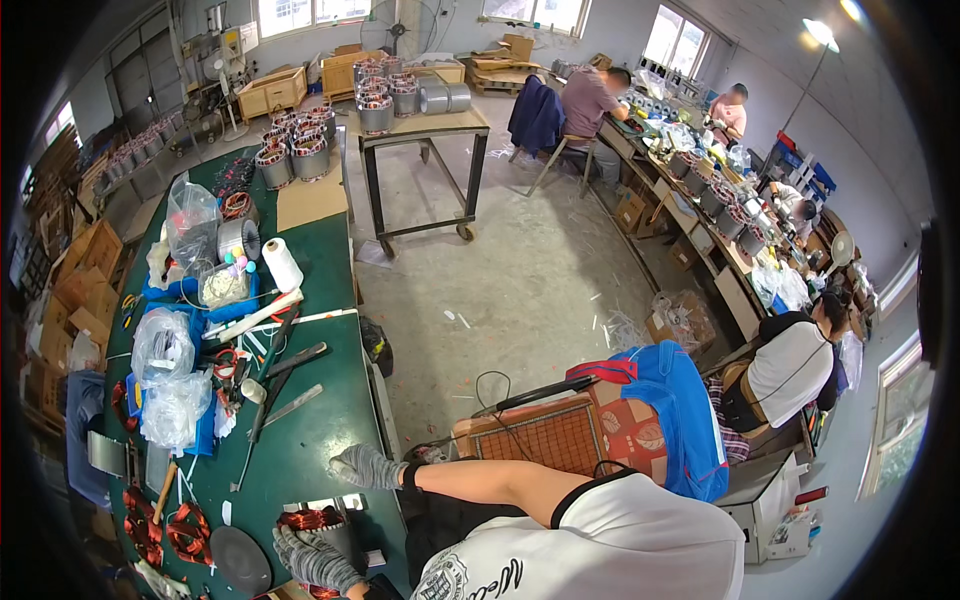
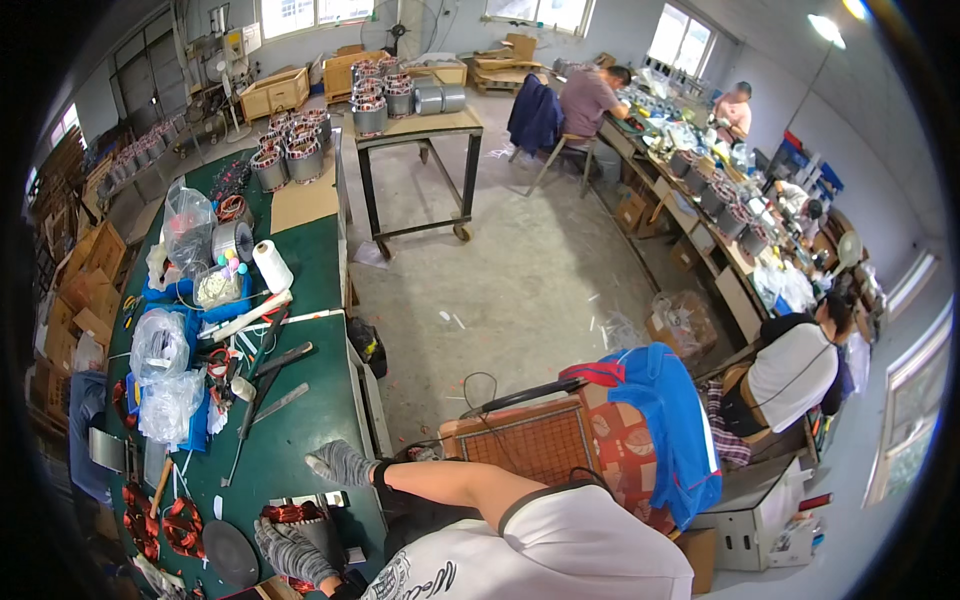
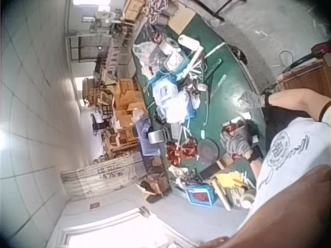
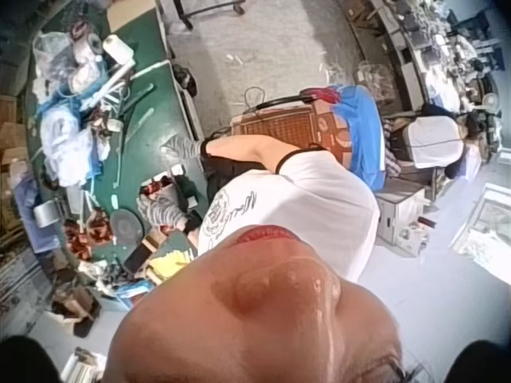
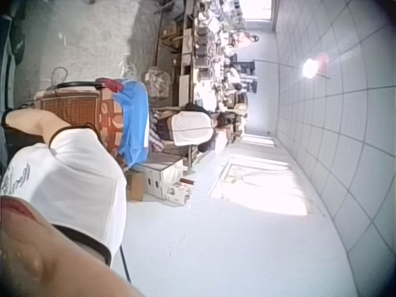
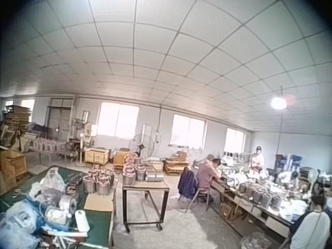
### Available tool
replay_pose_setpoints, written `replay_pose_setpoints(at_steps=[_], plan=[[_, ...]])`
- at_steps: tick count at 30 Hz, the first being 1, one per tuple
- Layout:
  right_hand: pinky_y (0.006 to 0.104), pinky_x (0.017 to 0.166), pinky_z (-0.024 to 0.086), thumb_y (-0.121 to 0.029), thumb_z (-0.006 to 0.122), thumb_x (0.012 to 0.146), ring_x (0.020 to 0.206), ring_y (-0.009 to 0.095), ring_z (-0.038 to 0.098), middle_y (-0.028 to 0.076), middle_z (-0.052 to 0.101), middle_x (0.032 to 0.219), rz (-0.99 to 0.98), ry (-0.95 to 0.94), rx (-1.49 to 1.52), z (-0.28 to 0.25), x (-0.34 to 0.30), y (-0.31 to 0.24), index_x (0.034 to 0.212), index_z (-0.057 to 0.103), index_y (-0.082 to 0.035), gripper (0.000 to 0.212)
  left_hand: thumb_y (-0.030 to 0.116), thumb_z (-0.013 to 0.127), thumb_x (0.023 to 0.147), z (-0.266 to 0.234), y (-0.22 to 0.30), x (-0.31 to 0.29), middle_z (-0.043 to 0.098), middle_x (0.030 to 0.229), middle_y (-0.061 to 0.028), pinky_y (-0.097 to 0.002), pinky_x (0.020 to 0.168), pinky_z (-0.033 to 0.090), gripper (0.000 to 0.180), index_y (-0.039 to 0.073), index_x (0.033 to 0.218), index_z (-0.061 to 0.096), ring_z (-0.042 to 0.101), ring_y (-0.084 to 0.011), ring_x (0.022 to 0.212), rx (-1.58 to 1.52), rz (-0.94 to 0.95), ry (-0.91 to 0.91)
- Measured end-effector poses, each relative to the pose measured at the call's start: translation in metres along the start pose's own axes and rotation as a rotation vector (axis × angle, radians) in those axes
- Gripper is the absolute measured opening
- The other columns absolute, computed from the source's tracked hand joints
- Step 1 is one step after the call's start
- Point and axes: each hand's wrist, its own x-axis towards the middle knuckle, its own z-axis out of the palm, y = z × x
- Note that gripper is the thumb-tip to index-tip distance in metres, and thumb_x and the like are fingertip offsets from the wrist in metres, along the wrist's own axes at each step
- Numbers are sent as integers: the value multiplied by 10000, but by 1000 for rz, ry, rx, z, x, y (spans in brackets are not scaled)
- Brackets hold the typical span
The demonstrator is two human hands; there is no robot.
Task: Shaping and pressing motor windings inside a stator core using a mallet.
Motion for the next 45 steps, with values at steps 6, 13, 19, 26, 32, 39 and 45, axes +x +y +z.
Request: replay_pose_setpoints(at_steps=[6, 13, 19, 26, 32, 39, 45], plan=[[441, 554, 370, -276, 381, 893, 576, 399, 476, 218, 492, 606, -16, 16, -18, 3, 1, 5, 654, 465, -11, 367, 191, 437, 852, 0, 4, 1, 510, 1234, -133, -329, 994, 347, 358, 15, 1141, 553, 467, -284, 1142, 14, -15, -5], [441, 547, 362, -276, 385, 891, 573, 397, 475, 213, 489, 607, -59, 34, -1, 3, 2, 3, 652, 460, -16, 361, 219, 439, 870, 0, 4, 1, 522, 1229, -88, -339, 972, 373, 322, 53, 1115, 566, 484, -257, 1121, 68, -14, 3], [443, 536, 353, -274, 392, 888, 565, 399, 465, 215, 477, 599, -67, 36, 35, 1, 2, 0, 649, 451, -16, 357, 210, 441, 858, 4, 0, 1, 518, 1229, -114, -334, 986, 356, 342, 30, 1121, 564, 478, -274, 1129, 43, -11, 6], [419, 538, 355, -288, 385, 884, 575, 373, 467, 199, 465, 615, -55, -26, 6, 3, 2, 5, 711, 448, -34, 314, 228, 434, 873, 9, -6, -1, 521, 1229, -92, -342, 966, 375, 329, 54, 1121, 562, 478, -262, 1124, 38, 30, 59], [437, 516, 334, -262, 396, 883, 540, 394, 449, 217, 450, 582, -90, 25, 10, 13, 3, 9, 629, 433, -21, 352, 238, 427, 878, 2, -2, 0, 520, 1230, -89, -339, 966, 376, 335, 56, 1126, 559, 475, -259, 1127, 79, 11, 19], [439, 513, 331, -269, 402, 882, 536, 393, 450, 219, 451, 578, -81, 47, 2, 13, 0, 11, 618, 444, -16, 368, 232, 423, 858, -2, 2, 2, 504, 1236, -156, -344, 997, 335, 395, 26, 1179, 527, 471, -299, 1132, 29, 3, -33], [430, 518, 338, -269, 399, 885, 539, 390, 445, 218, 448, 585, -101, 70, 28, 13, 0, 9, 624, 443, -14, 368, 232, 417, 861, -5, 3, 1, 492, 1250, -163, -345, 1000, 331, 411, 36, 1211, 506, 464, -303, 1143, 39, -13, -42]])
